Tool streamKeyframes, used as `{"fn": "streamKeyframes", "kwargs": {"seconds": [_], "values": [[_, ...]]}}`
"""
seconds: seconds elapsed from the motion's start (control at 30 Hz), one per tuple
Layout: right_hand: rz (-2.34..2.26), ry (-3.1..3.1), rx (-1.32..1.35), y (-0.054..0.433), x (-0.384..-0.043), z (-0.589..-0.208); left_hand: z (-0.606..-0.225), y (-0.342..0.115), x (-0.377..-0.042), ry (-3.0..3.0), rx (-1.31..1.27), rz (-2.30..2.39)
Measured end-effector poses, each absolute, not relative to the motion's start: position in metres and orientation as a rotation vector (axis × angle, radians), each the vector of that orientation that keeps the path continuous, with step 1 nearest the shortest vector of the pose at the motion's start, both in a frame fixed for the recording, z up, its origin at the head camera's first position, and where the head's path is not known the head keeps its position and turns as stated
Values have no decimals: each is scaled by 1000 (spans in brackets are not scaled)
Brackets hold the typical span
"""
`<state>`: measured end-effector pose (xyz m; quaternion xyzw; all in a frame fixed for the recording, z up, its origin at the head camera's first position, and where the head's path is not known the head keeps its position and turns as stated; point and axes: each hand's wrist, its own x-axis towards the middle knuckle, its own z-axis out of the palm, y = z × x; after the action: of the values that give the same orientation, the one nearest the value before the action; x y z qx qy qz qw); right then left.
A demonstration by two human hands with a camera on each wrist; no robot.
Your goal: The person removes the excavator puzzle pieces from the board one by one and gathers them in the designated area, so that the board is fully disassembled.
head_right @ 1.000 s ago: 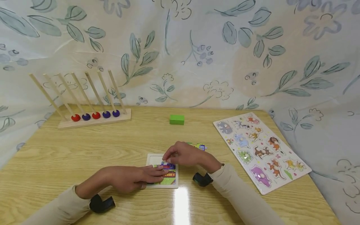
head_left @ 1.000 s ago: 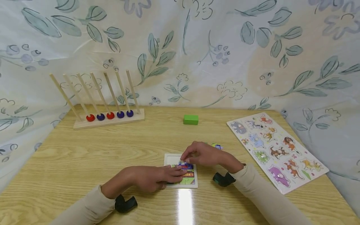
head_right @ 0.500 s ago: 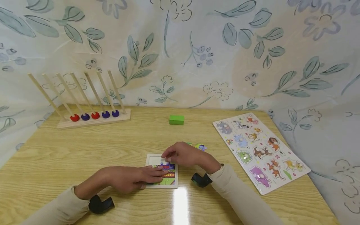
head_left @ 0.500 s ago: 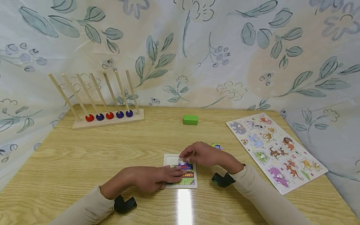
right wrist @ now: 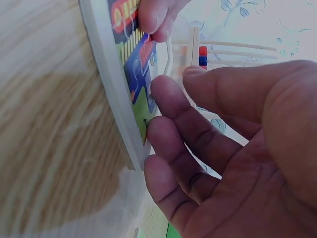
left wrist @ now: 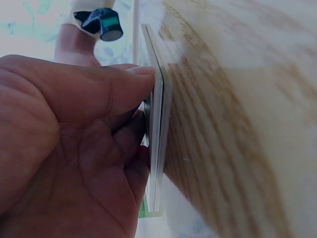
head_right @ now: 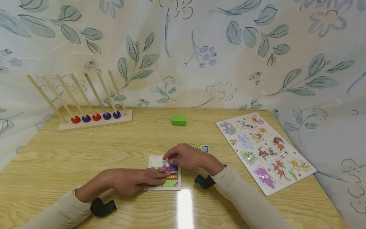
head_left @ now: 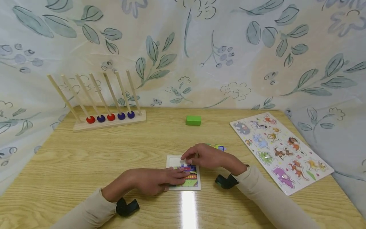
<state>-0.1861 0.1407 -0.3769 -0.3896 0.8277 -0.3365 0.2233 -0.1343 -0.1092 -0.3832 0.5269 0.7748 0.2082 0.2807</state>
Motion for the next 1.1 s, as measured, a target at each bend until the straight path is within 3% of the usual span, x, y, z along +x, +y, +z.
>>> {"fn": "streamKeyframes", "kwargs": {"seconds": [0.4, 0.73, 1.1], "values": [[-932, 2242, -1217, 138, -190, -376, -383, -108, -134, 2075, 1351, 564], [-975, 2420, -1087, 142, -184, -375, -385, -107, -133, 2067, 1352, 568], [-1128, 2221, -1023, 145, -187, -378, -384, -105, -131, 2077, 1352, 558]]}}
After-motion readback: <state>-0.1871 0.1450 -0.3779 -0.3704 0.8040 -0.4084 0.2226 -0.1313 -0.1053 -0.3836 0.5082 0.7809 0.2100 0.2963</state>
